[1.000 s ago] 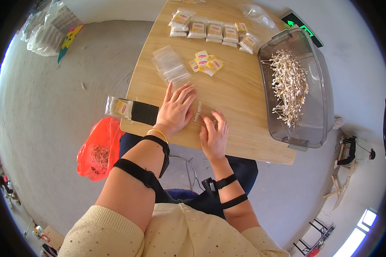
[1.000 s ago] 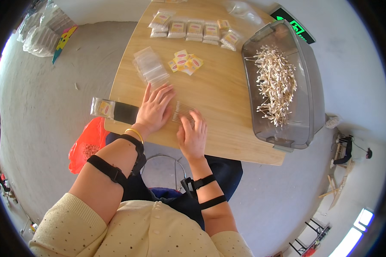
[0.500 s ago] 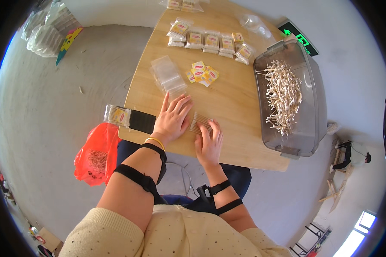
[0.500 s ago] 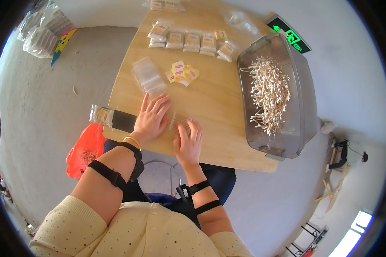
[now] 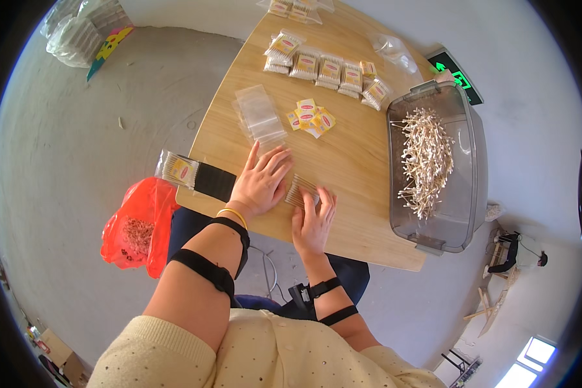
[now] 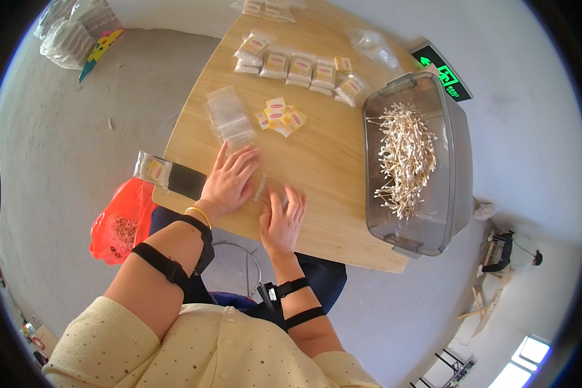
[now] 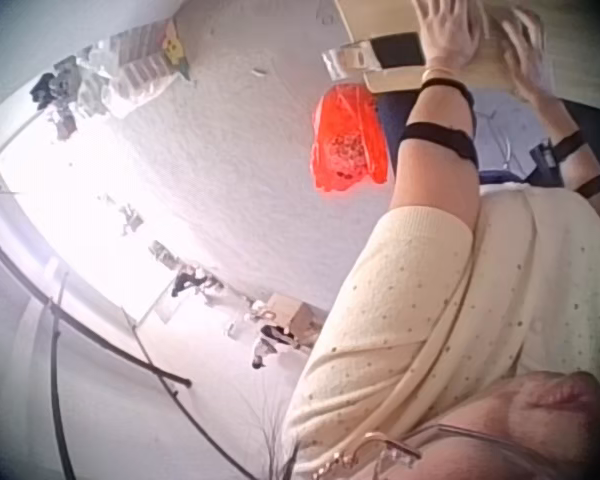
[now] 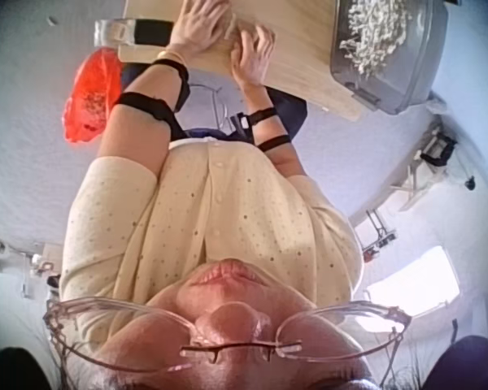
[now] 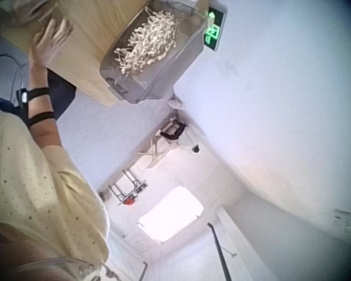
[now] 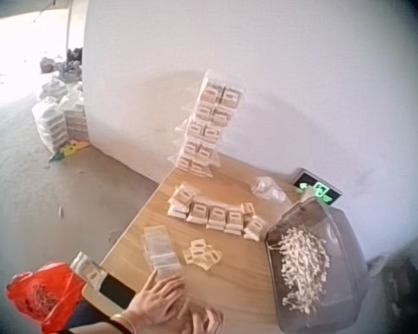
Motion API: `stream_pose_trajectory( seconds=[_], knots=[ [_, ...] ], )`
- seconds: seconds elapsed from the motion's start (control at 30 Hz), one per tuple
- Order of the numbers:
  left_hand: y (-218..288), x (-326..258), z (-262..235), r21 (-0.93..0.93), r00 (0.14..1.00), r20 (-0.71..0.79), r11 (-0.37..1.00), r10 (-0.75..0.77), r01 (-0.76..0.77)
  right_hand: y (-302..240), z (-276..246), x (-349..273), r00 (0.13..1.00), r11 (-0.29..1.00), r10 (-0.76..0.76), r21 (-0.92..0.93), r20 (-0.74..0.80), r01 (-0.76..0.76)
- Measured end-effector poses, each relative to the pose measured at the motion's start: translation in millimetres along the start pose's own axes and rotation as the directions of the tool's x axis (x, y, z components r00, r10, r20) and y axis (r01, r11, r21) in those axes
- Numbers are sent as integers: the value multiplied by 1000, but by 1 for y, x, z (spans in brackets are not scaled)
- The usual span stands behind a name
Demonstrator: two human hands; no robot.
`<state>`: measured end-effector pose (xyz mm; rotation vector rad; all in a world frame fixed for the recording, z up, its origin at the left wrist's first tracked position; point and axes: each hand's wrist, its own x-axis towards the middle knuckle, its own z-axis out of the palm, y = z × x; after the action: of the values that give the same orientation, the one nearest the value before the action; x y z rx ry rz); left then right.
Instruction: The recorder is packaging cotton swabs into small plastic bags.
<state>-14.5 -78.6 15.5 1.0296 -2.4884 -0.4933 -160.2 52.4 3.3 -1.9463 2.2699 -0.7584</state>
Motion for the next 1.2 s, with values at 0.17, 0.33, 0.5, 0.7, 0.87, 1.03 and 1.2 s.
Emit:
stream_pose_trajectory(
  seconds=[0.17,0.33,0.5,0.7,0.87,1.03,1.2],
  knots=[
    [1,0,1,-3,1000,-3,1000,-5,5,-2,-3,2,999,1000,26,-5,18,-26],
    [1,0,1,0,1000,-11,1000,-4,4,-5,-4,5,997,997,53,-53,53,-50],
    [1,0,0,2,1000,-10,1000,-4,4,-5,-4,5,997,996,50,-74,65,-45],
    [0,-1,2,3,1000,-7,1000,-2,2,-10,-2,9,991,987,110,-125,73,-100],
    [0,-1,2,11,1000,-4,1000,8,-8,-10,-1,8,990,988,117,-111,74,-108],
    [1,0,1,26,1000,5,999,21,-21,-9,-3,8,992,990,120,-79,26,-117],
    [2,1,-1,39,999,32,999,26,-27,-12,-4,10,993,991,121,-52,10,-120]
  ],
)
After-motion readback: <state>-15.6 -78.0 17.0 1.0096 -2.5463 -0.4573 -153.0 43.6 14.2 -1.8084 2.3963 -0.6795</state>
